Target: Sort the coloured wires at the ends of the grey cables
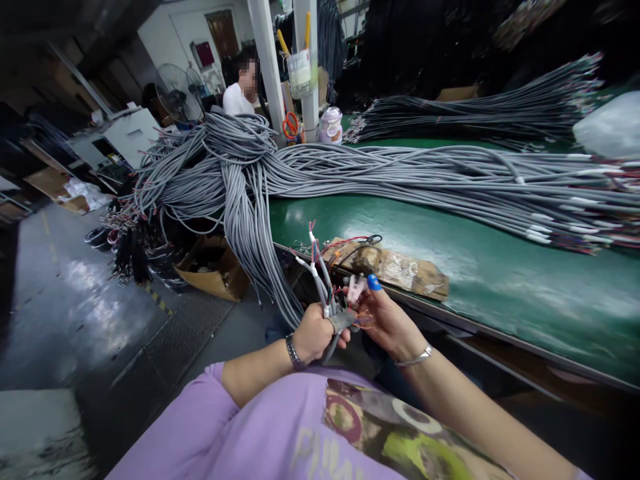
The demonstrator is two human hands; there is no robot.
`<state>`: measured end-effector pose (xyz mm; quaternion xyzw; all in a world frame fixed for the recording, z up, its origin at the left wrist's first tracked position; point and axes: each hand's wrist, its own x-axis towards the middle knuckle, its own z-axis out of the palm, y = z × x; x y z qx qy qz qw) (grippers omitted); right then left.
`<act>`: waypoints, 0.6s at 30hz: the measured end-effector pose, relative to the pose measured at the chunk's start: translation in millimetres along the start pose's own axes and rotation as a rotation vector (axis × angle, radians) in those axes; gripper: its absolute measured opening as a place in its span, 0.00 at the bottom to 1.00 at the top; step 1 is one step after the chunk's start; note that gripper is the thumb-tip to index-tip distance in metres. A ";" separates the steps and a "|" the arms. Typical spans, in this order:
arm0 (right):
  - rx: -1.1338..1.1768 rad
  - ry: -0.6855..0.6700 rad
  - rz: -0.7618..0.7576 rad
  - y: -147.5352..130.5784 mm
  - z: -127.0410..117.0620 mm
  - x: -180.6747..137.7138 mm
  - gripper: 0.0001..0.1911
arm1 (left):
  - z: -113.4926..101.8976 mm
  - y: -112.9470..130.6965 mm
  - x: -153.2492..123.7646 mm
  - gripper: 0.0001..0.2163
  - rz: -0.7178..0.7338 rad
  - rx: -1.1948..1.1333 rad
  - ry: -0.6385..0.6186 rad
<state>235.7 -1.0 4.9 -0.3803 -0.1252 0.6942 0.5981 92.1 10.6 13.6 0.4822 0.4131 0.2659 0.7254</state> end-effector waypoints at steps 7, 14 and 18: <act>0.003 -0.001 0.012 -7.4 7.3 -4.1 0.14 | -6.2 -8.3 -10.5 0.22 0.030 -0.039 0.040; 0.016 -0.084 -0.013 -3.1 0.5 -1.7 0.16 | 2.5 2.3 -6.2 0.22 0.023 -0.130 0.104; 0.017 -0.094 0.005 -1.3 -3.1 3.0 0.18 | 7.2 5.5 -3.4 0.23 -0.002 -0.132 0.117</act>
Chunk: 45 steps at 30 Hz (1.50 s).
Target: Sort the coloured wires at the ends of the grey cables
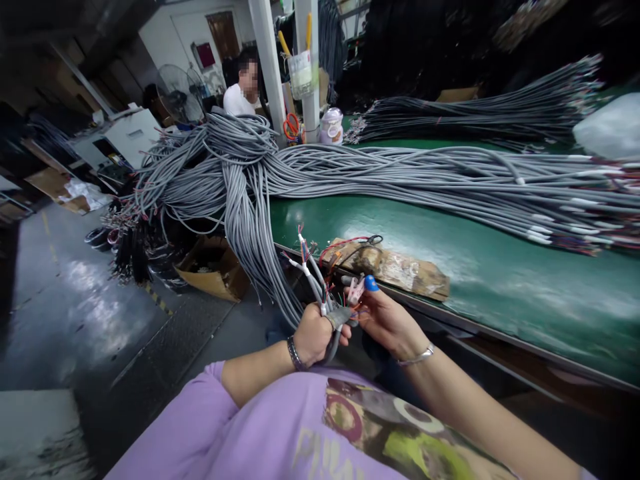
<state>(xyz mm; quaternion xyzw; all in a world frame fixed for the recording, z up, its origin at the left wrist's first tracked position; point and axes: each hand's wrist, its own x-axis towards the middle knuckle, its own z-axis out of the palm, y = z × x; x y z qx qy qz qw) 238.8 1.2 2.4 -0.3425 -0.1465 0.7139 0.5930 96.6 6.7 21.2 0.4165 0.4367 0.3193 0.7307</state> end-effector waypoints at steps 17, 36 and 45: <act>-0.030 -0.032 0.007 -4.8 2.3 -5.3 0.18 | -10.4 -14.0 -5.4 0.21 0.058 -0.021 -0.002; -0.109 0.013 -0.112 0.5 -5.5 -0.2 0.18 | 3.6 -10.2 2.6 0.21 0.077 -0.021 0.084; -0.085 -0.024 -0.020 0.8 -7.0 -7.3 0.22 | -3.5 -16.1 -1.2 0.22 0.088 0.014 0.058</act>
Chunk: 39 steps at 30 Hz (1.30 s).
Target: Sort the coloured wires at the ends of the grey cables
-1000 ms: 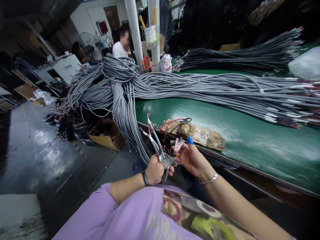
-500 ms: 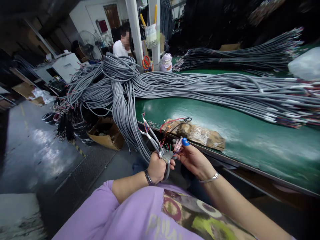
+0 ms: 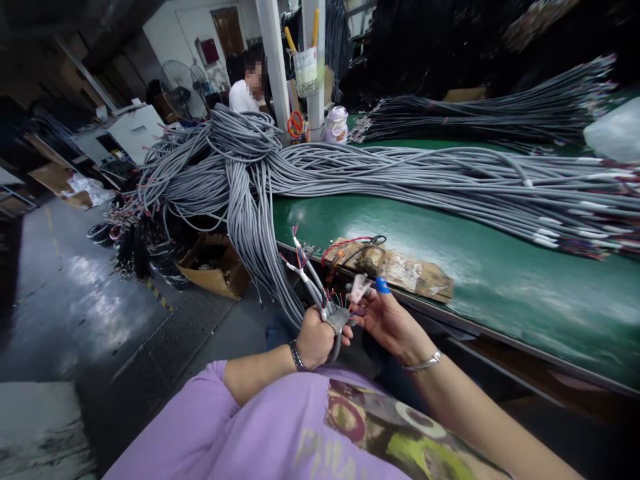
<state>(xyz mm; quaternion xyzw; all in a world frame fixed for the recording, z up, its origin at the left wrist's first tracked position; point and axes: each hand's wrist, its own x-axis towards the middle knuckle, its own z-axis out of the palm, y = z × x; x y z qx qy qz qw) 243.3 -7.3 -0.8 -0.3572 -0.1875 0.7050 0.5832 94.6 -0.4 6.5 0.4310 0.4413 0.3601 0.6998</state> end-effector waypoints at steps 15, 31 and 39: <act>-0.577 -0.270 0.113 -21.4 5.9 -16.8 0.15 | -15.2 5.3 -9.0 0.22 -0.135 0.300 -0.399; -0.392 -0.005 -0.114 9.3 -2.1 -41.5 0.20 | -15.8 -1.1 0.9 0.25 -0.068 0.138 -0.131; -0.427 -0.192 -0.146 9.2 9.6 -33.0 0.17 | -26.8 3.4 0.1 0.25 -0.211 0.068 -0.294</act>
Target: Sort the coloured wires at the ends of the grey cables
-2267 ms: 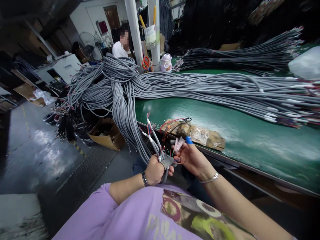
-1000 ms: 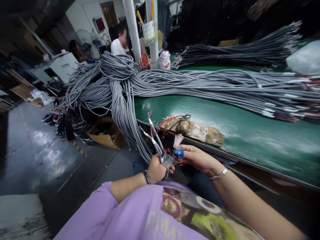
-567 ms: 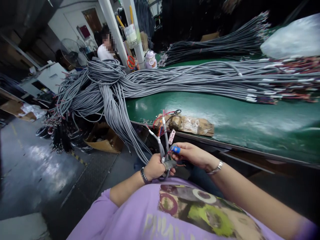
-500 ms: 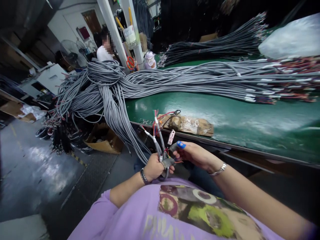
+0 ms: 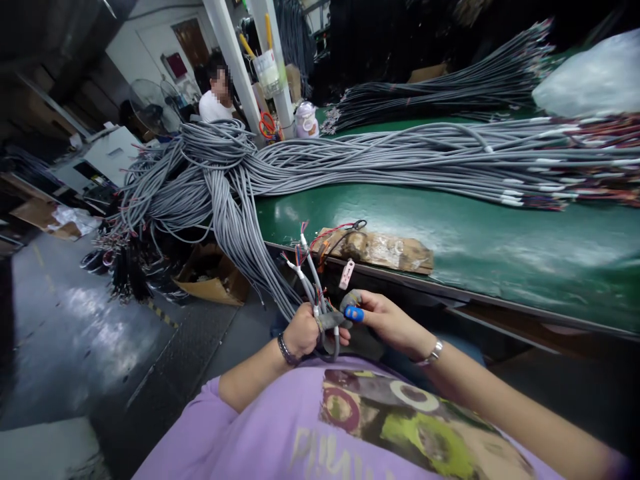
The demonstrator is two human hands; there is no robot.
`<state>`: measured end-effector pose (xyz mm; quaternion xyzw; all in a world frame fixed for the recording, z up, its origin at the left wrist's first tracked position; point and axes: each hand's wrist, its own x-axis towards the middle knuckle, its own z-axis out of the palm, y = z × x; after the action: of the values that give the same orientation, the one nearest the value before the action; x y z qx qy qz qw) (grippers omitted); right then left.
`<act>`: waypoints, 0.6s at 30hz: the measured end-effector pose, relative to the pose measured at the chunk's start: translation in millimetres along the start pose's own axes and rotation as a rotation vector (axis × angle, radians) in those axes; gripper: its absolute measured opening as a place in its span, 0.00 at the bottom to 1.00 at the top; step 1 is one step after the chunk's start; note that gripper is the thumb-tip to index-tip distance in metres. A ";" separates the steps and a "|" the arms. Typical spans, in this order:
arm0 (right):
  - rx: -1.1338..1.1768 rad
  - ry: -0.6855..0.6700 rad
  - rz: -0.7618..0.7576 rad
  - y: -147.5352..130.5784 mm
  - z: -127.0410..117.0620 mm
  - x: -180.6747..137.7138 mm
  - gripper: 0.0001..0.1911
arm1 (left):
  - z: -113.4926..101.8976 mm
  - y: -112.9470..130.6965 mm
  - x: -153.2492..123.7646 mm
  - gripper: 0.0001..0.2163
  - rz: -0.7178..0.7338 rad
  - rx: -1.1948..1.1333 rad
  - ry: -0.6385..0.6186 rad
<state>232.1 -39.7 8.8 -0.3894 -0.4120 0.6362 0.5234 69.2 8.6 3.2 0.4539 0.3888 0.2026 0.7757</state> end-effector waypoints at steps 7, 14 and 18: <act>0.024 -0.086 -0.010 -0.8 4.8 3.8 0.15 | -14.3 2.9 -2.9 0.24 -0.047 -0.093 -0.076; -0.054 0.094 -0.066 10.6 3.6 6.4 0.14 | -14.1 -5.4 0.0 0.22 -0.023 -0.049 -0.081; 0.005 0.251 0.005 23.3 -1.2 2.1 0.18 | -7.7 -12.3 1.6 0.22 0.079 -0.087 0.073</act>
<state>224.8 -40.2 -13.5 -0.4658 -0.3407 0.5847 0.5702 63.7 7.7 -10.3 0.4272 0.3894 0.2662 0.7714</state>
